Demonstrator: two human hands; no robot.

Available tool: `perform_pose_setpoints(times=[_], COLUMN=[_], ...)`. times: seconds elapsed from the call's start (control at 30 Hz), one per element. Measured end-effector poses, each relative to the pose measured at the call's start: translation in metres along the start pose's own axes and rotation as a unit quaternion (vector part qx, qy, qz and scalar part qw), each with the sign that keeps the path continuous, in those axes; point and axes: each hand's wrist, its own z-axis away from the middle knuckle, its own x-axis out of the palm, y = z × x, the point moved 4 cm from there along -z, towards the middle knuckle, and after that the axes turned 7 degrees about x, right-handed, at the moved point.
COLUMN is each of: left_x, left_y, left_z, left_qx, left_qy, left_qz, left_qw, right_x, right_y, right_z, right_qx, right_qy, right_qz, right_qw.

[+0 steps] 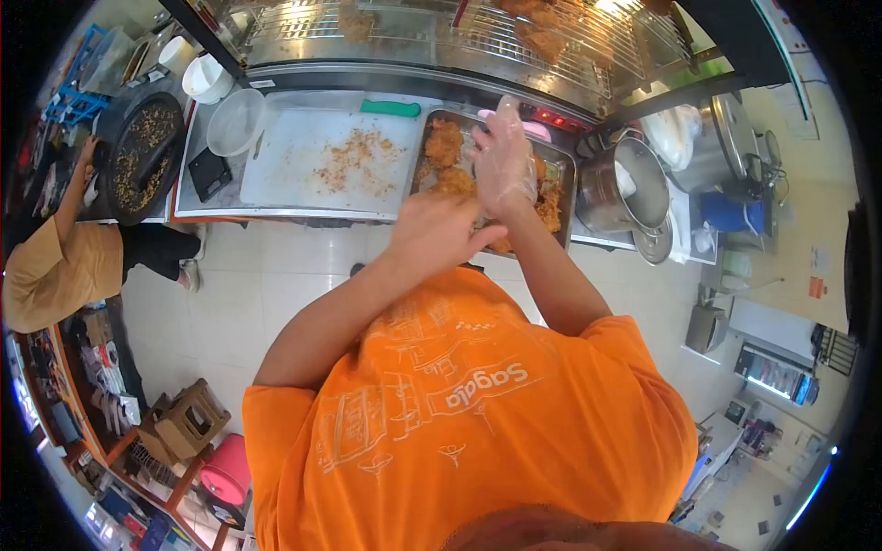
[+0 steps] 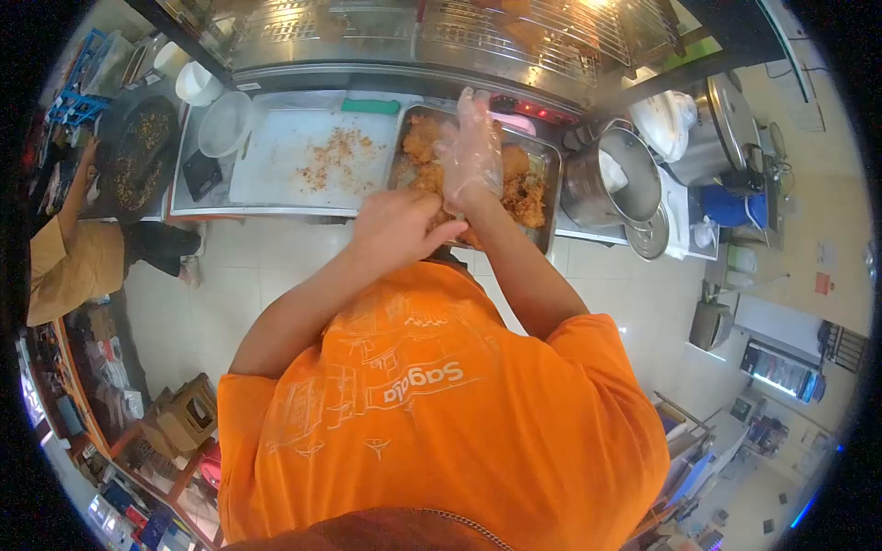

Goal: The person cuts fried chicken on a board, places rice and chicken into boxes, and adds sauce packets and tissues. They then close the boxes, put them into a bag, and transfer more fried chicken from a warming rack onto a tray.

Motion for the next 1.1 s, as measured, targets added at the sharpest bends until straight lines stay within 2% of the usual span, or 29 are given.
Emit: perform_pose_setpoints(times=[0.07,0.17,0.2,0.27,0.3,0.33,0.37,0.4,0.5,0.57,0.63,0.67,0.7,0.77,0.8,0.83,0.9,0.93,1.03,1.1], left_x=[0.025,0.050,0.052,0.054,0.051,0.045,0.039,0.033,0.035,0.057,0.076,0.088,0.102,0.135,0.143,0.154,0.190,0.198,0.249,0.263], left_y=[0.001,0.009,0.014,0.002,-0.006,-0.015,-0.028,-0.041,-0.095,-0.127,-0.142,-0.143,-0.144,-0.131,-0.119,-0.105,-0.087,-0.073,-0.054,-0.043], left_z=[-0.006,-0.004,-0.003,-0.003,-0.001,0.002,0.008,0.017,0.083,0.147,0.225,0.262,0.297,0.361,0.382,0.403,0.445,0.455,0.490,0.492], left_qx=[0.011,0.124,0.137,0.065,0.027,0.001,-0.024,-0.048,-0.258,-0.379,-0.459,-0.468,-0.539,-0.575,-0.636,-0.671,-0.677,-0.695,-0.726,-0.742], left_qy=[0.026,-0.107,-0.093,-0.113,-0.121,-0.078,-0.034,0.009,0.019,0.016,0.030,0.040,0.006,0.027,0.027,0.062,0.118,0.116,0.128,0.132], left_qz=[0.018,0.055,0.050,0.090,0.109,0.116,0.122,0.127,0.103,0.093,0.075,0.082,0.084,0.069,0.100,0.125,0.106,0.114,0.131,0.146], left_qw=[0.999,0.985,0.985,0.987,0.986,0.990,0.992,0.991,0.960,0.920,0.885,0.879,0.838,0.815,0.765,0.728,0.719,0.701,0.663,0.641], right_x=[-0.008,-0.006,-0.009,-0.017,-0.026,-0.035,-0.042,-0.038,-0.051,-0.033,-0.018,-0.017,-0.012,-0.017,-0.019,-0.023,-0.024,-0.021,-0.010,-0.026], right_y=[-0.002,-0.005,-0.003,0.001,0.001,-0.002,-0.007,-0.021,0.009,0.023,0.030,0.038,0.036,0.038,0.043,0.050,0.054,0.050,0.049,0.056], right_z=[-0.009,0.007,0.006,0.001,-0.009,-0.023,-0.035,-0.033,-0.070,-0.067,-0.057,-0.065,-0.065,-0.073,-0.077,-0.085,-0.095,-0.093,-0.091,-0.109], right_qx=[-0.039,-0.033,-0.029,-0.019,-0.029,-0.040,-0.054,-0.086,-0.275,-0.372,-0.421,-0.407,-0.425,-0.439,-0.359,-0.382,-0.406,-0.411,-0.483,-0.518], right_qy=[-0.052,-0.088,-0.086,-0.086,-0.052,-0.018,0.016,0.034,-0.122,-0.211,-0.245,-0.287,-0.292,-0.289,-0.262,-0.270,-0.288,-0.299,-0.300,-0.269], right_qz=[0.012,0.055,0.064,0.085,0.187,0.287,0.382,0.523,0.641,0.668,0.736,0.719,0.713,0.707,0.776,0.767,0.764,0.767,0.680,0.671], right_qw=[0.998,0.994,0.994,0.993,0.980,0.957,0.922,0.847,0.706,0.610,0.470,0.486,0.475,0.473,0.448,0.439,0.410,0.391,0.463,0.457])
